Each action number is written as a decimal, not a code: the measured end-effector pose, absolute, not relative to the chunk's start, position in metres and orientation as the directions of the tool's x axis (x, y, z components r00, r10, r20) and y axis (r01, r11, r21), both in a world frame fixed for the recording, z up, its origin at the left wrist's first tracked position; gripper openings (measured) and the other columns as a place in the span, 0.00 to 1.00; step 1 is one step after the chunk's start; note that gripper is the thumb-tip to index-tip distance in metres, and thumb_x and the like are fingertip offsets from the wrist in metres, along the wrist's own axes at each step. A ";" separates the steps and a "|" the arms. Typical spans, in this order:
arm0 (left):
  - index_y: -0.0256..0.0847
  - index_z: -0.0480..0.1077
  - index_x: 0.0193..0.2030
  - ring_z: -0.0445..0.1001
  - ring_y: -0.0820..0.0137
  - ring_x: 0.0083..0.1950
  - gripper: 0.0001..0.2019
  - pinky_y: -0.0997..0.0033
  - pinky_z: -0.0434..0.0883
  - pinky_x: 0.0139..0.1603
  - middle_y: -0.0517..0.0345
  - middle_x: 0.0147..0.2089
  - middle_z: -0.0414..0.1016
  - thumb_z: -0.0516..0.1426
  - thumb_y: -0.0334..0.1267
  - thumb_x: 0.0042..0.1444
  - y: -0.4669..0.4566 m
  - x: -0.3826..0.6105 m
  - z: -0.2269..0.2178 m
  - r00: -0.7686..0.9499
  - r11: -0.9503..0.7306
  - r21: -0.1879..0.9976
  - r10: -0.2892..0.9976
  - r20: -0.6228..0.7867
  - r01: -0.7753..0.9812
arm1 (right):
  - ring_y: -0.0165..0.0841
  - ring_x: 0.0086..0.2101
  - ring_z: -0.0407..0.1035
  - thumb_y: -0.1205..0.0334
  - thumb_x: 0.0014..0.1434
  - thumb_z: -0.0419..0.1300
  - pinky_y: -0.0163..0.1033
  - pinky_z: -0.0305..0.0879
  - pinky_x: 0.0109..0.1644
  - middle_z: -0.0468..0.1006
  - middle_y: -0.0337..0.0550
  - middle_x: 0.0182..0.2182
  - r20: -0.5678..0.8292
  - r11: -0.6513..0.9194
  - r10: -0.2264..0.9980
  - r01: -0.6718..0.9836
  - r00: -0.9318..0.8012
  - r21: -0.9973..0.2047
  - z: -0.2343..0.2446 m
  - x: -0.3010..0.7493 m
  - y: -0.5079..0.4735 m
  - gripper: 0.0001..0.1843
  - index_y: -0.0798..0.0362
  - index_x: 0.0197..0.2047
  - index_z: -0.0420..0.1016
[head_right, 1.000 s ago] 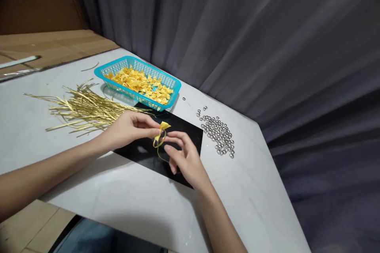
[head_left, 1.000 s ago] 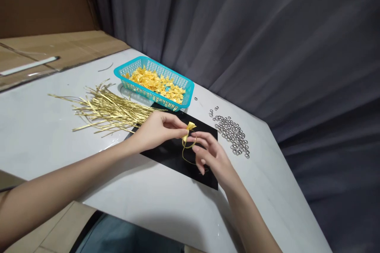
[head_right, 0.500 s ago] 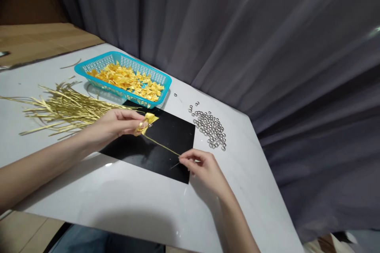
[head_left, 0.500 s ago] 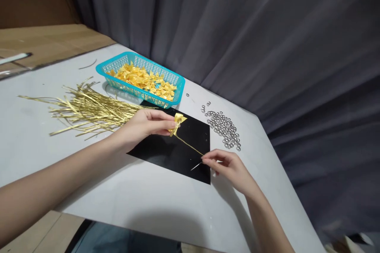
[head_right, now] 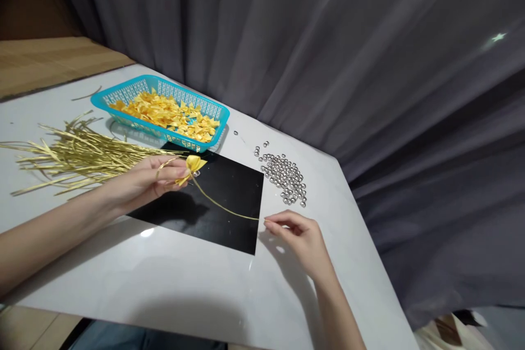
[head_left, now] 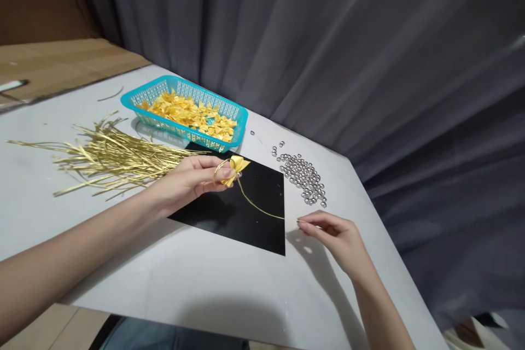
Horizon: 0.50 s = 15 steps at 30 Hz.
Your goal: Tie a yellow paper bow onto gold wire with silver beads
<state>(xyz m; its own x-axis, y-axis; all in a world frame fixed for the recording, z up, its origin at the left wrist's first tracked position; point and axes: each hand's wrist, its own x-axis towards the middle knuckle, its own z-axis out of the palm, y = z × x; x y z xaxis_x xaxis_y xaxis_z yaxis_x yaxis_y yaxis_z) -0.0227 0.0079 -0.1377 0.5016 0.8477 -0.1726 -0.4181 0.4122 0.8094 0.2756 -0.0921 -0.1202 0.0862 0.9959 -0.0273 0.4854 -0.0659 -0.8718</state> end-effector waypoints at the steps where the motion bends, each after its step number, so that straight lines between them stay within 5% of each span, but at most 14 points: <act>1: 0.38 0.80 0.25 0.72 0.82 0.25 0.11 0.89 0.69 0.27 0.64 0.22 0.76 0.74 0.39 0.37 0.007 -0.022 -0.138 0.521 0.425 0.802 0.836 -0.170 -0.419 | 0.35 0.26 0.76 0.58 0.48 0.72 0.38 0.76 0.30 0.82 0.44 0.25 0.048 -0.006 0.993 0.450 0.109 -0.893 -0.115 0.267 -0.095 0.07 0.51 0.30 0.85; 7: 0.34 0.76 0.23 0.71 0.81 0.22 0.14 0.86 0.67 0.24 0.60 0.21 0.76 0.74 0.40 0.37 -0.006 -0.015 -0.136 0.676 0.517 0.779 0.718 -0.168 -0.355 | 0.29 0.27 0.78 0.70 0.50 0.71 0.29 0.77 0.31 0.84 0.38 0.26 0.394 0.365 0.888 0.159 0.236 -0.917 -0.101 0.193 -0.110 0.09 0.45 0.32 0.85; 15: 0.38 0.62 0.27 0.71 0.79 0.22 0.20 0.84 0.67 0.23 0.65 0.22 0.75 0.72 0.35 0.44 -0.017 -0.010 -0.136 0.754 0.539 0.725 0.656 -0.043 -0.428 | 0.33 0.27 0.81 0.68 0.49 0.73 0.27 0.78 0.31 0.85 0.37 0.27 0.303 0.343 0.832 -0.002 0.465 -0.939 -0.111 0.149 -0.098 0.07 0.50 0.30 0.80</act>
